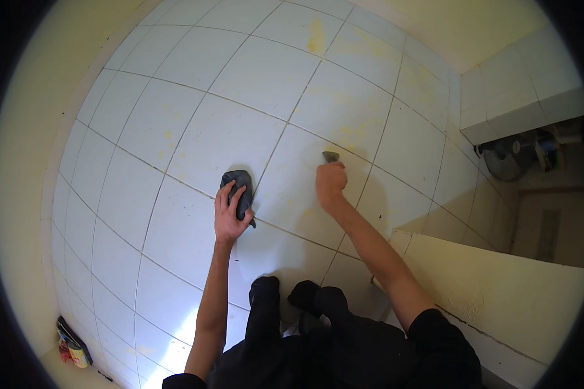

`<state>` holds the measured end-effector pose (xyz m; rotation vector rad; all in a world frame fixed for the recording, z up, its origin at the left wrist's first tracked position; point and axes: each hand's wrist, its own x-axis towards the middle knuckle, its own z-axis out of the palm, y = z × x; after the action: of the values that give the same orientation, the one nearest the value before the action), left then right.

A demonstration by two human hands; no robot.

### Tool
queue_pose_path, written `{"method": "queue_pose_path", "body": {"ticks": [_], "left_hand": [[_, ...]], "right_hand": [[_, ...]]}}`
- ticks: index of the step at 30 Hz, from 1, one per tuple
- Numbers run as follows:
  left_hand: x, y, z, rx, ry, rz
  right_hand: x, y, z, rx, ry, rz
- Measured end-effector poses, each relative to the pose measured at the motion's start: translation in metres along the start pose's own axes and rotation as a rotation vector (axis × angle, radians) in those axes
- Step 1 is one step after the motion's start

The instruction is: The person scrapes grout lines and tile surfaces using a putty knife and wipes away debris with a cloth.

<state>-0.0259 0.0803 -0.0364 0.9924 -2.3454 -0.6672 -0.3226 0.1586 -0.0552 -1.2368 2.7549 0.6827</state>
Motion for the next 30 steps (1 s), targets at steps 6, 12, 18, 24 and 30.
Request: {"method": "queue_pose_path", "body": {"ticks": [6, 12, 18, 24, 30], "left_hand": [[-0.005, -0.006, -0.005, 0.024, -0.018, -0.010], [-0.002, -0.003, -0.004, 0.007, 0.000, 0.006], [-0.001, -0.006, -0.003, 0.001, 0.009, 0.029], [-0.001, -0.003, -0.004, 0.011, -0.005, 0.024], [-0.003, -0.007, -0.003, 0.036, 0.009, 0.024]], "right_hand": [[-0.025, -0.029, -0.026, -0.057, -0.108, -0.098], [-0.032, -0.037, -0.018, -0.271, -0.051, -0.056], [0.003, -0.004, -0.040, 0.125, -0.244, -0.122], [-0.037, -0.011, -0.027, -0.225, -0.007, -0.062], [0.009, 0.044, -0.040, 0.302, -0.155, -0.164]]}}
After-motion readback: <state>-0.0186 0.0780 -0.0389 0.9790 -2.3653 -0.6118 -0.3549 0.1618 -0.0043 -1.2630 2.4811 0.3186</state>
